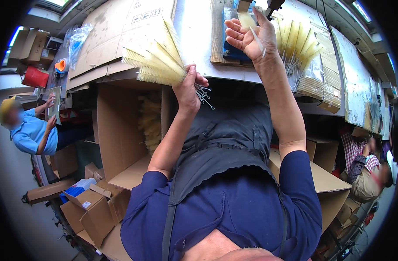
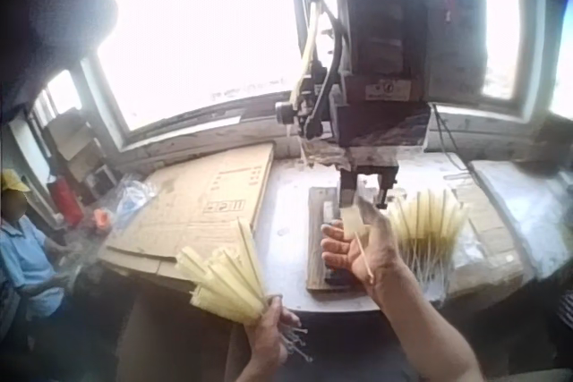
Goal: The recorder is assembling yellow duster or brush heads using a manual press tool to secure the filaments to a wire frame.
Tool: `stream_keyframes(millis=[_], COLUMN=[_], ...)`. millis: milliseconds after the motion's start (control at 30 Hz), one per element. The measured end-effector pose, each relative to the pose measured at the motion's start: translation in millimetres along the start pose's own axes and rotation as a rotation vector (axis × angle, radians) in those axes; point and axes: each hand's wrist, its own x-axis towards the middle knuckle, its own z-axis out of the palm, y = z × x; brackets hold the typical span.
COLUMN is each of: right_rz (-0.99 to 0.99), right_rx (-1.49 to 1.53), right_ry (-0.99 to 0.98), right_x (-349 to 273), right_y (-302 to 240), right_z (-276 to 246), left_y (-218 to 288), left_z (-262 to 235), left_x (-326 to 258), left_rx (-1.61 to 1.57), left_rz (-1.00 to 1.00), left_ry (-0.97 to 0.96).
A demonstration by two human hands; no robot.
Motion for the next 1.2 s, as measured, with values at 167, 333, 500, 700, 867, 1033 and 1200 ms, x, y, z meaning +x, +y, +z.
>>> stream_keyframes(millis=[167, 333, 500, 700, 867, 1033, 1200], right_rz=[0.120, 0.102, -0.151, -0.109, -0.088, -0.060, -0.045], right_rx=[0.064, -0.063, 0.018, -0.023, -0.045, -0.049, -0.045], right_ry=[-0.066, 0.107, 0.058, 0.099, 0.140, 0.130, 0.126], right_x=[13, -18, -35, -22, -19, -14, -20], right_y=[16, 29, 21, 7, -1, -7, -7], right_z=[-3, 10, -42, -63, -63, -68, -65], left_y=[-3, -3, -3, -11, -13, -14, -13], left_z=[1, 0, 3, 11, 17, 15, 12], left_x=[-2, 0, 0, 0, 2, 4, -7], left_rx=[0.010, 0.003, 0.026, 0.021, 0.057, 0.061, 0.064], left_rz=[-0.007, -0.012, 0.005, -0.013, -0.011, -0.023, -0.017], left_ry=[-0.016, 0.006, -0.013, -0.016, -0.017, -0.008, -0.031])
